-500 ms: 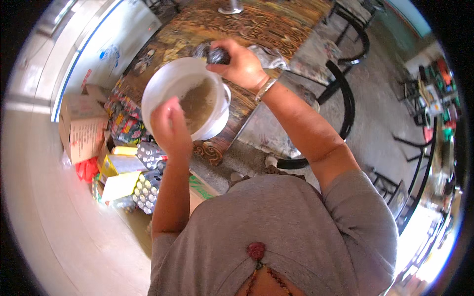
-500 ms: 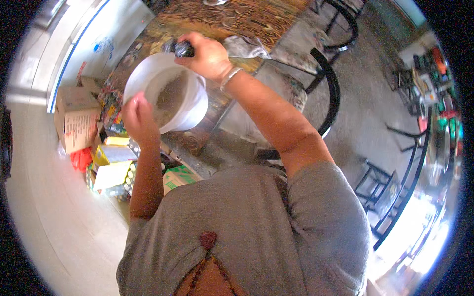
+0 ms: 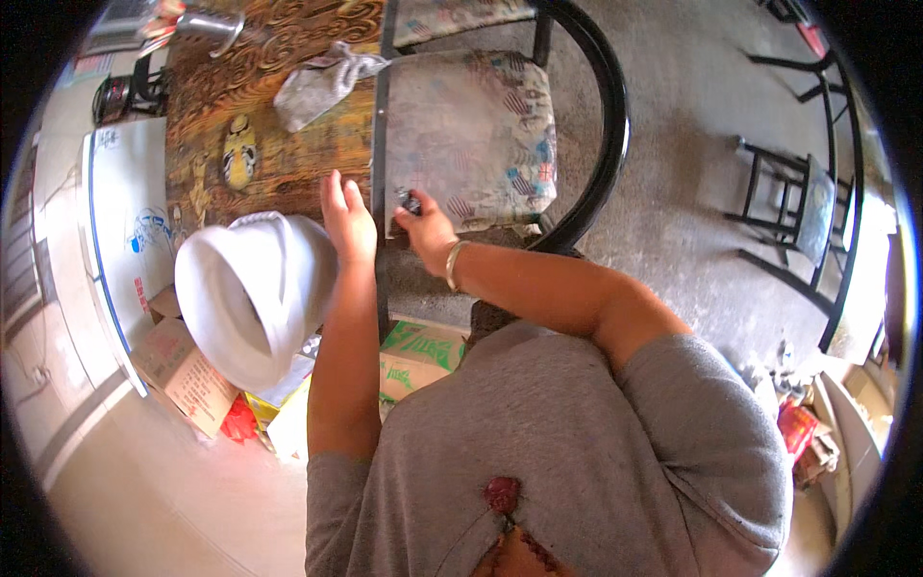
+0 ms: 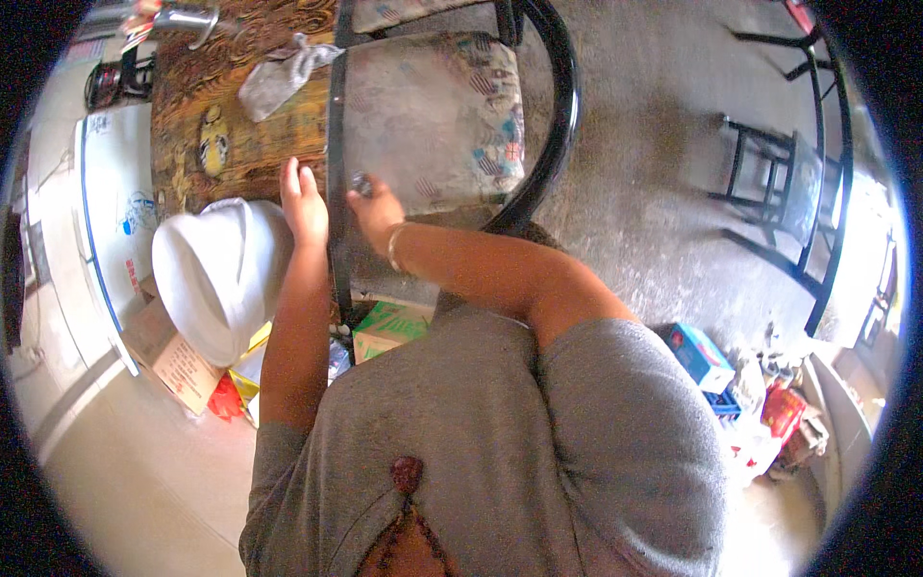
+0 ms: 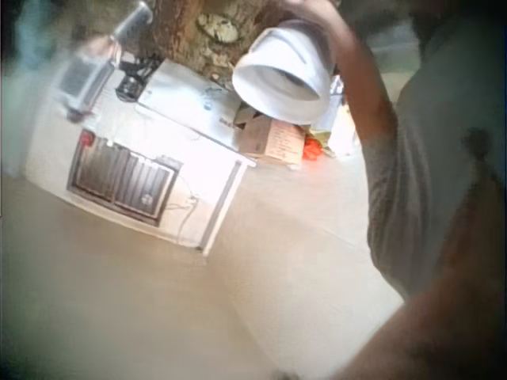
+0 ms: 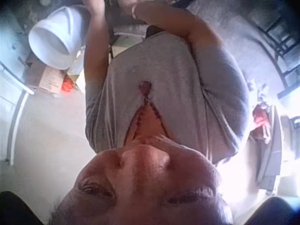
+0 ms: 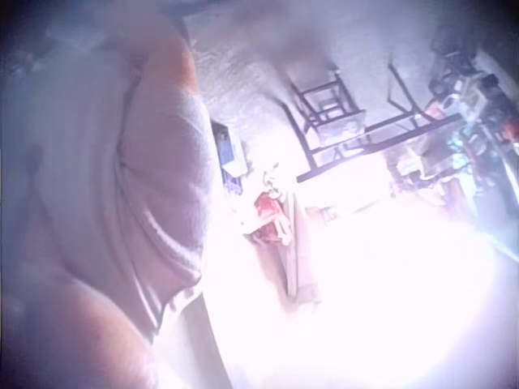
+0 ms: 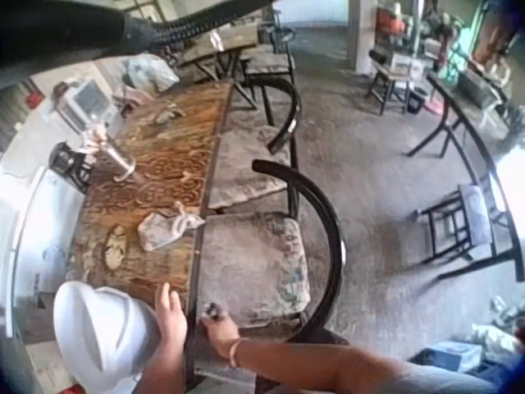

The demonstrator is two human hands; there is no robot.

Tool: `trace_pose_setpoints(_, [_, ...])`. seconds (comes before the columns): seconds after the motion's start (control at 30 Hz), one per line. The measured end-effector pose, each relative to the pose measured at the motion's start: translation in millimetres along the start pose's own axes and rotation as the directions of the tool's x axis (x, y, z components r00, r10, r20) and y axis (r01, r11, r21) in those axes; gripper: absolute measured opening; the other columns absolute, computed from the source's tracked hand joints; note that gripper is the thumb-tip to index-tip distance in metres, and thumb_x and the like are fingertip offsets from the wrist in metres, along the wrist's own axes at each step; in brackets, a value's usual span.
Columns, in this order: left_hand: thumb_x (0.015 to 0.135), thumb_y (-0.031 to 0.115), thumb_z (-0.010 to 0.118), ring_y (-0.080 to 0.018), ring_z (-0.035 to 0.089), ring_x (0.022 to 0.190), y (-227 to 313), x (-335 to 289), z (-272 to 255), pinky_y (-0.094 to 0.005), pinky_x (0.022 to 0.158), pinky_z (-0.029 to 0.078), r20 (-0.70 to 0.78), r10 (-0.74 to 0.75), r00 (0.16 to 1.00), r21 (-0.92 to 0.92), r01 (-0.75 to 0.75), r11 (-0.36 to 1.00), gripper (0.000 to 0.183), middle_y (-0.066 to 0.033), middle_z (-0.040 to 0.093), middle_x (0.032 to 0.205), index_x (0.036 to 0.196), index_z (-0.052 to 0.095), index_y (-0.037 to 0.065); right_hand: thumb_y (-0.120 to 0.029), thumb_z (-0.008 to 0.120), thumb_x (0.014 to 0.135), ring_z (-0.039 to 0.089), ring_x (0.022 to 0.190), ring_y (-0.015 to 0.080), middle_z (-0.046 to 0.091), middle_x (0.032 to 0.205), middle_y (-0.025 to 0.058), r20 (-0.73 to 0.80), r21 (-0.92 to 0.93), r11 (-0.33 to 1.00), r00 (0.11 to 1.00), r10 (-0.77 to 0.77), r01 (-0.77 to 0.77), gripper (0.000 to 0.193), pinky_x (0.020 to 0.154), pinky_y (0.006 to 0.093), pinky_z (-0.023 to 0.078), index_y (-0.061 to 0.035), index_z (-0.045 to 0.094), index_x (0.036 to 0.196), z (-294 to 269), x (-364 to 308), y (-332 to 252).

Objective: The person wipes the black edge and top surface of a wooden table using a grey cloth and a small abrasive pad, moving a chair aside to reach the edge near a white bucket.

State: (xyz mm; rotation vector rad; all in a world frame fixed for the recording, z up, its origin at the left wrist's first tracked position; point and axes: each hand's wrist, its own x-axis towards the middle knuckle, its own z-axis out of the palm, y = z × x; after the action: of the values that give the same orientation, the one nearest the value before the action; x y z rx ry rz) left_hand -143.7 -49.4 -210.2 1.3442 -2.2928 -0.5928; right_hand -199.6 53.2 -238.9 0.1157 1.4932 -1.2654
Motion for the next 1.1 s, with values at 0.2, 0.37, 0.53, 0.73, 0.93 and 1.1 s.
trace_pose_setpoints(0.2, [0.089,0.037,0.038,-0.0368,0.031,0.123,-12.7,32.6,21.4,-0.0433,0.101,0.025,-0.003,0.109,0.994,0.430,-0.097,0.898,0.047,-0.0224,0.032,0.133,0.125,0.043,0.008,-0.017,0.056,0.081,0.037,0.120,0.0338,0.039,0.128,0.0220,0.113,-0.112,0.872,0.878,-0.466,0.477,0.049,0.100,0.0361,0.030,0.0023,0.041,0.123,15.7,-5.5,4.2])
trace_pose_setpoints(0.37, [0.089,0.037,0.038,-0.0364,0.033,0.121,-22.3,30.6,11.9,-0.0435,0.100,0.025,0.005,0.124,0.992,0.414,-0.115,0.903,0.048,-0.0229,0.035,0.131,0.125,0.043,0.006,-0.010,0.058,0.078,0.049,0.103,0.0345,0.051,0.111,0.0216,-0.131,-0.003,0.875,0.867,-0.480,0.484,0.032,0.089,0.0373,0.039,0.0000,0.052,0.107,31.6,40.8,-25.4])
trace_pose_setpoints(0.53, [0.088,0.035,0.042,-0.0375,0.036,0.119,-4.7,38.1,23.6,-0.0439,0.098,0.027,-0.013,0.150,0.989,0.398,-0.133,0.908,0.046,-0.0234,0.038,0.128,0.121,0.046,0.004,-0.016,0.059,0.078,0.054,0.089,0.0370,0.056,0.093,0.0220,-0.302,0.046,0.933,0.896,-0.327,0.356,0.030,0.078,0.0397,0.043,0.0008,0.052,0.103,25.3,67.1,-65.3])
trace_pose_setpoints(0.73, [0.088,0.034,0.043,-0.0382,0.037,0.118,-12.8,31.4,17.9,-0.0444,0.097,0.029,-0.009,0.133,0.991,0.404,-0.118,0.907,0.045,-0.0240,0.038,0.128,0.121,0.046,0.004,-0.016,0.061,0.076,0.056,0.086,0.0355,0.057,0.090,0.0219,-0.170,-0.059,0.951,0.936,-0.309,0.303,0.026,0.077,0.0384,0.044,0.0002,0.056,0.096,26.1,19.4,-21.5])
trace_pose_setpoints(0.93, [0.088,0.034,0.043,-0.0376,0.037,0.118,-7.7,34.3,18.5,-0.0441,0.098,0.028,0.003,0.127,0.992,0.367,-0.120,0.923,0.045,-0.0231,0.038,0.129,0.121,0.046,0.004,-0.012,0.062,0.073,0.058,0.080,0.0292,0.060,0.087,0.0181,-0.210,-0.055,0.896,0.872,-0.442,0.441,0.022,0.073,0.0353,0.045,-0.0007,0.056,0.091,23.7,43.4,-51.1])
trace_pose_setpoints(1.1, [0.088,0.033,0.043,-0.0376,0.037,0.118,-11.9,28.1,17.6,-0.0442,0.098,0.028,-0.017,0.136,0.991,0.377,-0.119,0.919,0.044,-0.0229,0.038,0.128,0.121,0.046,0.004,-0.011,0.064,0.072,0.058,0.080,0.0283,0.059,0.088,0.0173,-0.010,-0.110,0.908,0.913,-0.408,0.405,0.022,0.072,0.0345,0.045,-0.0010,0.057,0.090,17.8,28.9,-24.6])
